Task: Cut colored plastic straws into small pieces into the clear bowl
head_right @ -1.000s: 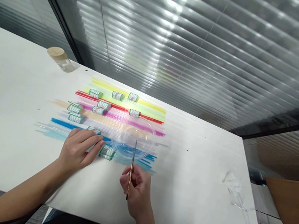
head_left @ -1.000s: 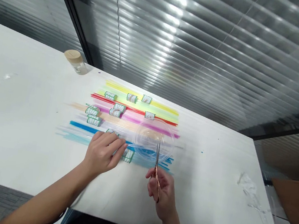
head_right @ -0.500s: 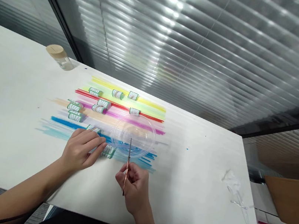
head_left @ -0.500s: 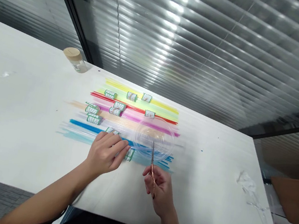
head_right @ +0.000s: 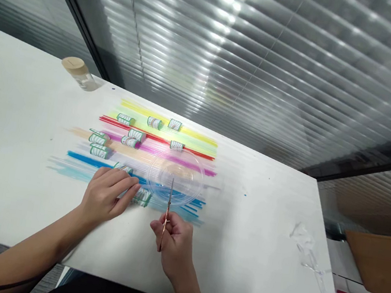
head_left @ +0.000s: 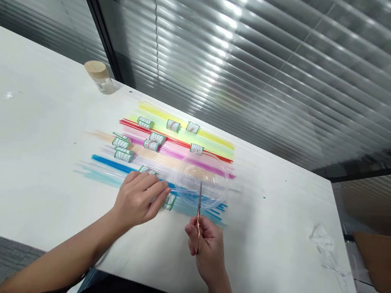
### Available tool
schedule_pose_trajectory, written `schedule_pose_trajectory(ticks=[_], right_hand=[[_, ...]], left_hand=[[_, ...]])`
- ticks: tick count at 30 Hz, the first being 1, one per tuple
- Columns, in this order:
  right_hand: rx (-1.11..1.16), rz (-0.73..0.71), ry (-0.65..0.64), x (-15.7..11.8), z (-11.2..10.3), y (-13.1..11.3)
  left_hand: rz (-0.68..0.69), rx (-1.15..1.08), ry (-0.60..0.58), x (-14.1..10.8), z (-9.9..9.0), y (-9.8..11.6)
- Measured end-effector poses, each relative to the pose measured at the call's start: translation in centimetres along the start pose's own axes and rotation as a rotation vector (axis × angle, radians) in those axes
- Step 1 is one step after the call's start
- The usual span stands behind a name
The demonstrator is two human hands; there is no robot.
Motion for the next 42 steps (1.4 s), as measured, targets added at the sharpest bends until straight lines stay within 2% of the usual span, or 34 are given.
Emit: schedule_pose_trajectory(ticks=[10, 17, 31, 37, 42], right_hand=[[-0.011, -0.001, -0.075, -0.4, 0.6, -0.3], [-0.004, 0.002, -0.057, -0.1, 0.6, -0.3], [-0.017, 0.03, -0.017, -0.2, 0.3, 0.1], [0.017, 0.002, -0.095, -0.5, 1.0, -0.6], [0.001, -0.006, -0.096, -0.4, 1.2, -0.9]], left_hand=[[0.0, 0.014, 0.001, 0.2, 0.0, 0.2], [0.028, 0.014, -0.028, 0.3, 0.4, 0.8], [0.008, 0.03, -0.011, 0.2, 0.3, 0.7], [-0.004, 0.04, 0.007, 0.2, 0.2, 0.6], [0.015, 0.032, -0.012, 0.3, 0.6, 1.1]])
Point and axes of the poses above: each hand's wrist, its own x-axis towards the middle knuckle, its own z-axis out of the palm, y = z × x, the point moved 10 cm from there along x, towards the middle knuckle, and after that the axes turned 13 degrees about -x, right-handed, at the moved point
